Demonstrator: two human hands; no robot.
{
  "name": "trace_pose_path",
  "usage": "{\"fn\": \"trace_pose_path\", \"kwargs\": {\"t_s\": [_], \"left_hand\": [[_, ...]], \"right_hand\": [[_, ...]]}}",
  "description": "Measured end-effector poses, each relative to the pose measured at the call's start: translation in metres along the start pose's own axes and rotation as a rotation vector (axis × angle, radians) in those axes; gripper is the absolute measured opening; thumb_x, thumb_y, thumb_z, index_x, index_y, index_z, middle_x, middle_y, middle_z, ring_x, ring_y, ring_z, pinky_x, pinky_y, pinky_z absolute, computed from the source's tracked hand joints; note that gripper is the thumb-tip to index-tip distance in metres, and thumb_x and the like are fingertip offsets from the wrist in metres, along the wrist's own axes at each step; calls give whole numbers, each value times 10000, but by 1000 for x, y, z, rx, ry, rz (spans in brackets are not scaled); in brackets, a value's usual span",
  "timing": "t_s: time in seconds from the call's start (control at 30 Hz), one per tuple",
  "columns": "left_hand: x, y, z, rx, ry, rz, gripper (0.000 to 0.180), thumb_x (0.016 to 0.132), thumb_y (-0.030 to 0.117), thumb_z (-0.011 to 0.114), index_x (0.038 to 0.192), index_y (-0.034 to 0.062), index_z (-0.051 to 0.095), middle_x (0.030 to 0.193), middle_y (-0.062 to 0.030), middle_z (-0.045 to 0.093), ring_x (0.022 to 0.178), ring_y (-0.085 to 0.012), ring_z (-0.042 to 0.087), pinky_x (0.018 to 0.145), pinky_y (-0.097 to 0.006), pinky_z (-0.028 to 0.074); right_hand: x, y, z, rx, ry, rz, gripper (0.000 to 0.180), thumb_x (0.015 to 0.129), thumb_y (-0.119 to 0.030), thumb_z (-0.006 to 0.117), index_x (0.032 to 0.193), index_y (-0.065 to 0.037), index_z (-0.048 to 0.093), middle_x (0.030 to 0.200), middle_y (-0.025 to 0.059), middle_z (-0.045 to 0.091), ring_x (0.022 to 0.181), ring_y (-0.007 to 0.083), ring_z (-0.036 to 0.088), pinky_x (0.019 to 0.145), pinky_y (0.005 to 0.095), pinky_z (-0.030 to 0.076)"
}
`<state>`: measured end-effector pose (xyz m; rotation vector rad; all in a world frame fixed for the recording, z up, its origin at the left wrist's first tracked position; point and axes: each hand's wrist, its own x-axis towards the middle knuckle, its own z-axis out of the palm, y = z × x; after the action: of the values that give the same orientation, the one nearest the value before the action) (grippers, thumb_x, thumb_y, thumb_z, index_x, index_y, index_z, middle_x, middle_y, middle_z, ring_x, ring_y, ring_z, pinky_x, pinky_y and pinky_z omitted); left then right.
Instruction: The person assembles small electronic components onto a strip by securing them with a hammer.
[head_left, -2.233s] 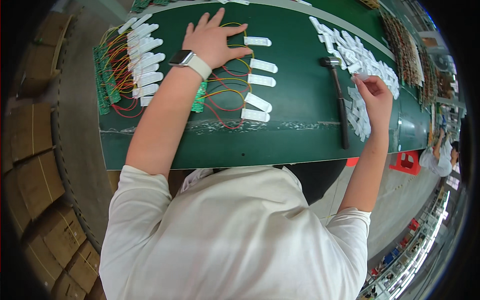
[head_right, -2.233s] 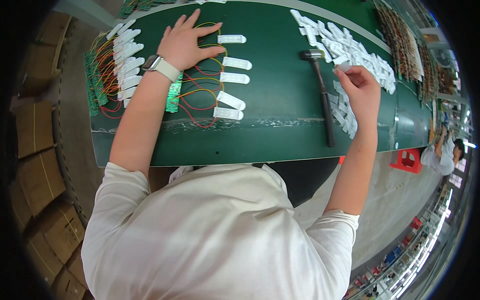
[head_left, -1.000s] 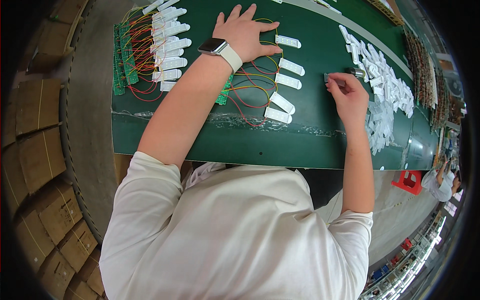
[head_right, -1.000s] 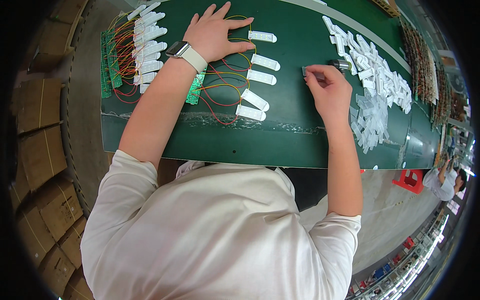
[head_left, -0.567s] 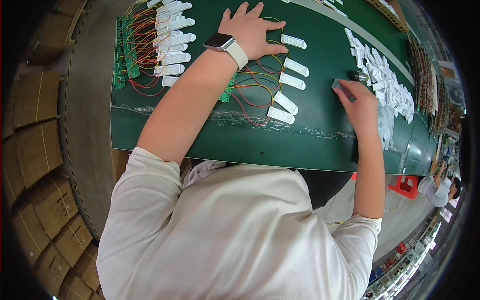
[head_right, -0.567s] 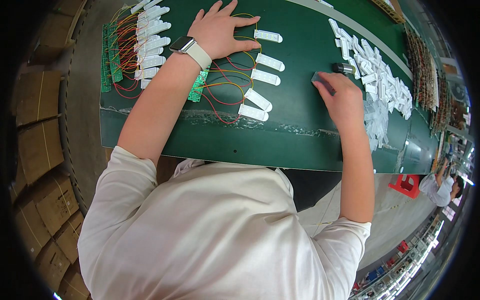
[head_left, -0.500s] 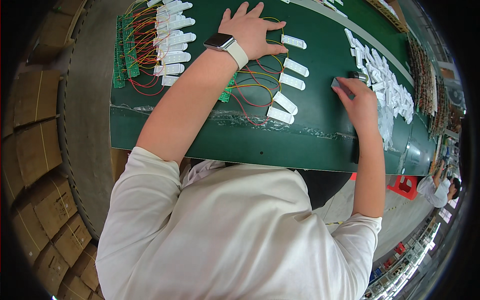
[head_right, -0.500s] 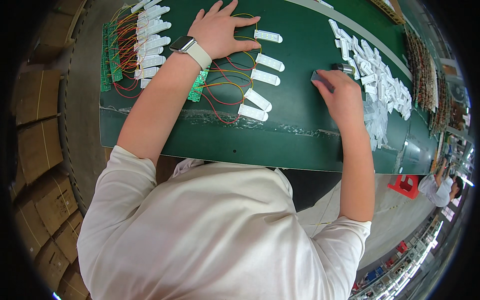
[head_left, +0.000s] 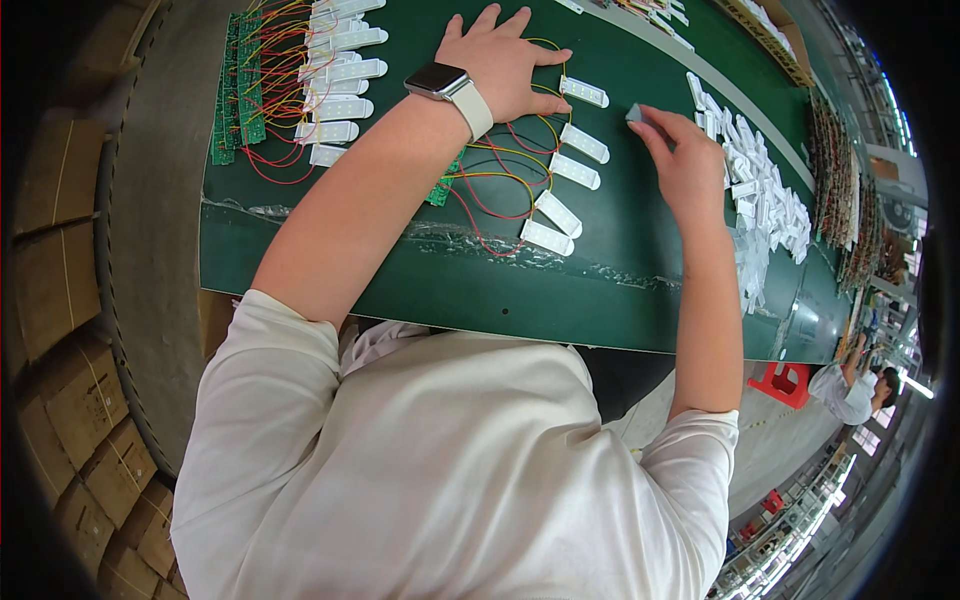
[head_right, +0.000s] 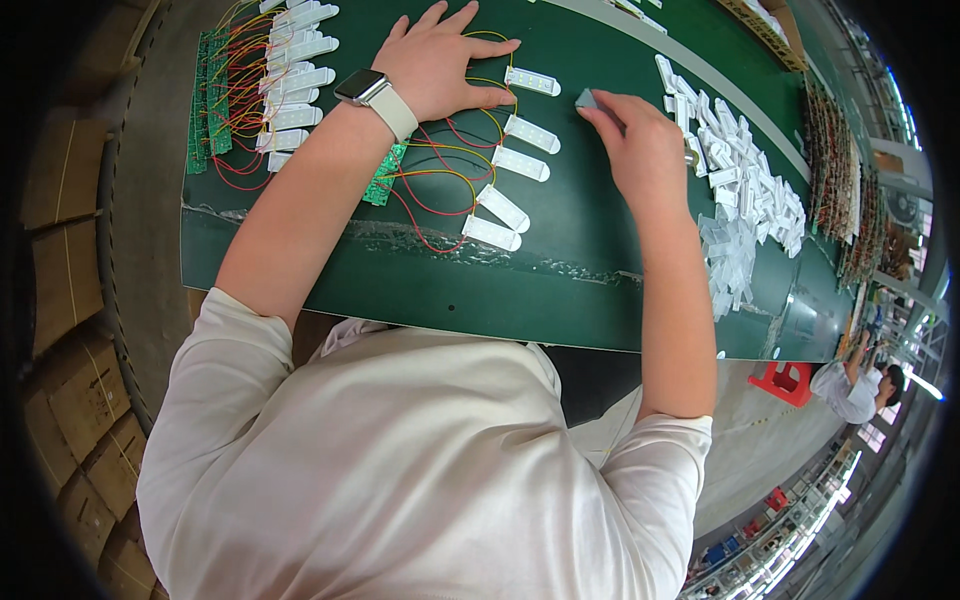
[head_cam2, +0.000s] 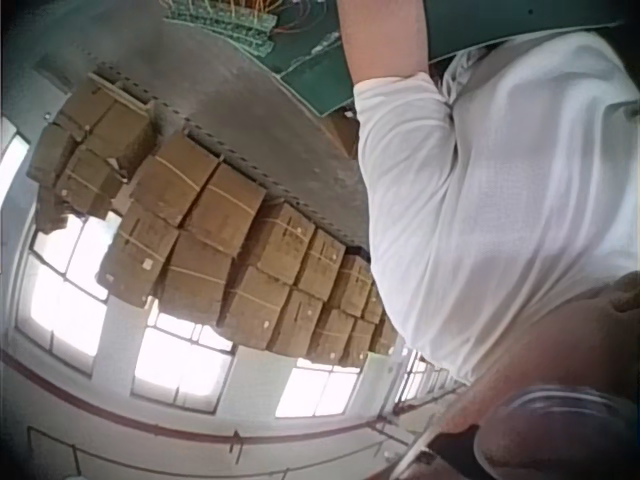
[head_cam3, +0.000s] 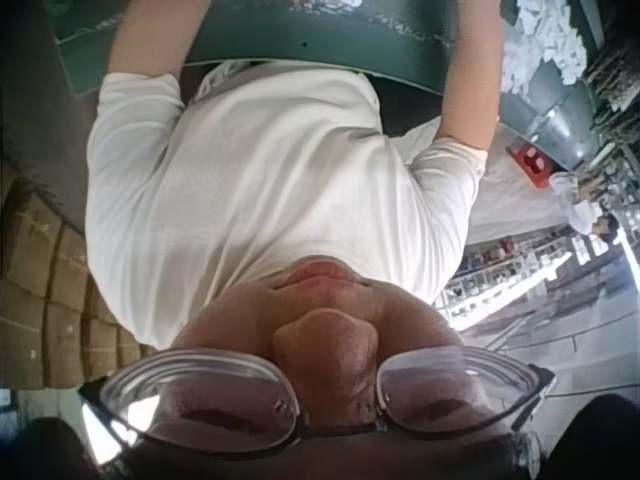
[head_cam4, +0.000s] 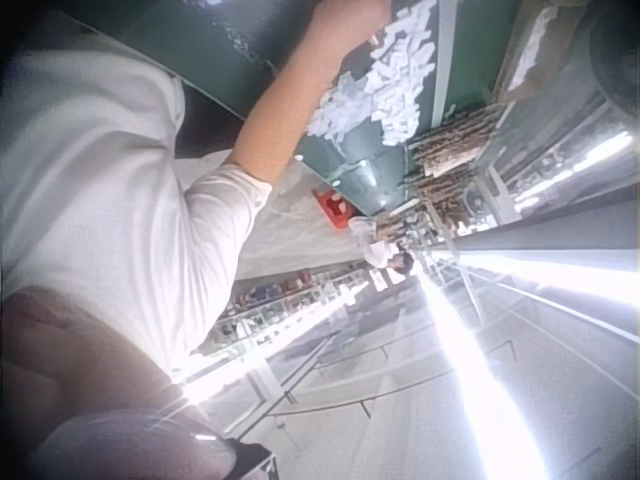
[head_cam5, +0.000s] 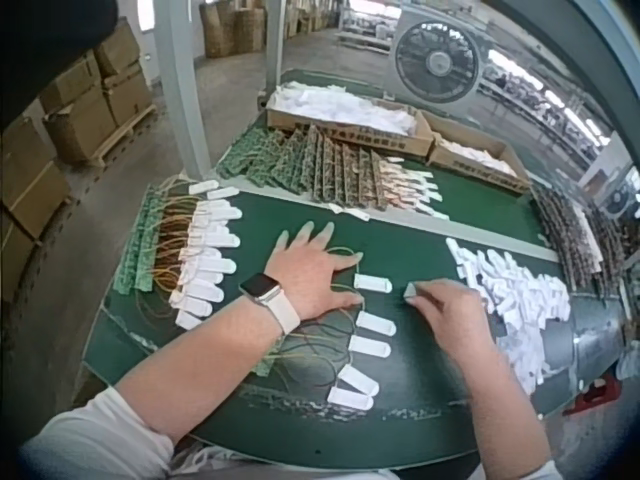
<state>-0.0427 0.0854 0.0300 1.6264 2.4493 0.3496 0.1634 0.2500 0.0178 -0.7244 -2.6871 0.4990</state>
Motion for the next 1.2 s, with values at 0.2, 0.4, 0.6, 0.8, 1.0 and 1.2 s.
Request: {"fn": "trace_pose_path", "kwargs": {"t_s": [0.2, 0.4, 0.6, 0.8, 1.0, 1.2], "left_hand": [[9, 0, 2, 26, -70, -51, 697, 856, 630, 714, 1469, 321, 599, 1645, -206, 364, 1521, -425, 319, 1235, -558, 253], [9, -1, 4, 6, -50, -34, 693, 859, 631, 708, 1469, 318, 600, 1644, -207, 364, 1520, -427, 318, 1235, -565, 249], [16, -10, 52, 57, 162, -48, 699, 793, 676, 757, 1441, 474, 587, 1659, -115, 368, 1542, -391, 284, 1221, -657, 207], [16, -9, 52, 65, 160, -57, 688, 803, 668, 753, 1442, 477, 585, 1663, -115, 363, 1543, -392, 284, 1222, -651, 215], [16, -10, 51, 53, 162, -53, 684, 809, 666, 751, 1445, 478, 582, 1663, -115, 362, 1546, -391, 278, 1225, -655, 211], [15, -10, 49, 49, 143, -62, 682, 813, 669, 745, 1447, 476, 580, 1666, -113, 354, 1550, -390, 270, 1229, -655, 204]], "right_hand": [[27, -9, 29, 7, 122, -292, 203, 899, -182, 768, 1054, -51, 782, 1033, 99, 750, 956, 303, 700, 827, 387, 567], [41, -18, 42, -159, 155, -453, 204, 853, -205, 791, 1022, -92, 802, 1010, 26, 753, 1026, 253, 649, 882, 387, 550], [40, -20, 46, -143, 120, -423, 205, 850, -222, 795, 1023, -113, 811, 1015, 8, 732, 1021, 248, 643, 873, 378, 549], [38, -19, 49, -99, 124, -384, 217, 849, -228, 801, 1035, -119, 815, 1003, 5, 707, 994, 246, 633, 863, 377, 543], [37, -15, 52, -26, 108, -362, 223, 855, -231, 799, 1055, -133, 818, 1016, 8, 701, 994, 249, 630, 864, 379, 538], [39, -15, 50, -4, 45, -303, 244, 869, -254, 797, 1076, -125, 812, 1058, 20, 694, 1009, 257, 623, 883, 388, 532]]}}
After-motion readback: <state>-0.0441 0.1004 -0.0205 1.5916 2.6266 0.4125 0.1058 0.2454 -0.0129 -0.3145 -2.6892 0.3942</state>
